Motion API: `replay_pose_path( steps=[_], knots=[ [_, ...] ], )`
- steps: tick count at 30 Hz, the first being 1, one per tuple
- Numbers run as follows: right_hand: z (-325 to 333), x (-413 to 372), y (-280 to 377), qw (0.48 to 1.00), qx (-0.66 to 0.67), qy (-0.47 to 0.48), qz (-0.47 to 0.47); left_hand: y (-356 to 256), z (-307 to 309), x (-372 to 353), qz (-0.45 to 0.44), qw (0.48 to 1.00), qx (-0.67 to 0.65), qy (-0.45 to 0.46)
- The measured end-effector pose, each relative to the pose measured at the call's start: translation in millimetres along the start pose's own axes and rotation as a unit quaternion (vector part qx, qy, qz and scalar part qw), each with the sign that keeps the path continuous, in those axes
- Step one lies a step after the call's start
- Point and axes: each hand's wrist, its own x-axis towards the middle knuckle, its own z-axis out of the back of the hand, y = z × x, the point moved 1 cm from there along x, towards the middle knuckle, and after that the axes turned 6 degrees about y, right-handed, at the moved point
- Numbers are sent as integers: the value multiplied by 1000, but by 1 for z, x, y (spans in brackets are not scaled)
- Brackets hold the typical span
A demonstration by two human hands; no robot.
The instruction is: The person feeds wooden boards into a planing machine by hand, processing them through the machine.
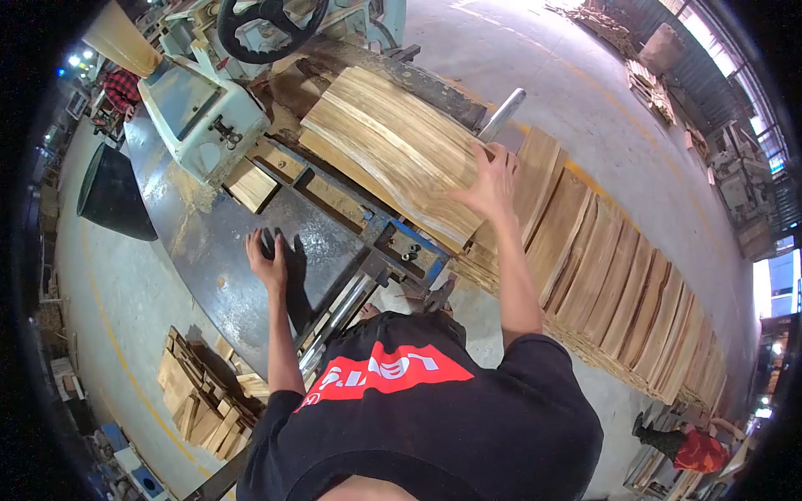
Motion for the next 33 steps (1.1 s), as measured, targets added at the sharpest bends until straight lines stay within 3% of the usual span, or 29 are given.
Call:
replay_pose_path(
  steps=[4, 7, 8, 9, 11, 13, 15, 17, 18, 20, 23, 25, 27, 29, 31, 33],
  knots=[
    [2, -25, 28, 988, -68, -126, 52, -39, 14, -36, -7, 1000, -17, 2],
    [8, -41, 46, 987, 4, -138, 85, -66, 22, -63, 23, 999, -41, -10],
    [11, -49, 54, 990, 27, -114, 79, -72, 23, -74, 61, 991, -117, -9],
    [12, -56, 65, 992, 50, -90, 75, -87, 28, -84, 157, 975, -159, 24],
    [10, -69, 85, 991, 100, -37, 82, -111, 26, -105, 215, 901, -376, 12],
    [5, -84, 104, 982, 154, 26, 102, -139, 36, -115, 247, 858, -445, 69],
    [-6, -99, 128, 968, 184, 99, 139, -162, 44, -123, 277, 730, -620, 81],
    [-26, -120, 151, 940, 236, 164, 183, -155, 37, -143, 293, 625, -723, 7],
    [-34, -132, 164, 928, 243, 192, 210, -144, 39, -157, 350, 678, -644, -44],
    [-37, -147, 184, 902, 244, 228, 273, -157, 55, -161, 387, 737, -528, -168],
    [-67, -141, 191, 843, 341, 222, 352, -131, 87, -192, 387, 758, -480, -214],
    [-60, -110, 186, 886, 288, 162, 326, -90, 112, -228, 400, 765, -432, -262],
    [-61, -79, 163, 953, 168, 93, 234, -90, 157, -237, 414, 795, -361, -258],
    [-70, -49, 125, 986, 25, 66, 152, -65, 205, -258, 456, 777, -359, -245],
    [-69, -37, 98, 991, 0, 111, 70, -43, 243, -270, 484, 760, -340, -269],
    [-71, -32, 81, 990, -12, 111, 89, -6, 278, -293, 492, 701, -424, -294]
  ],
)
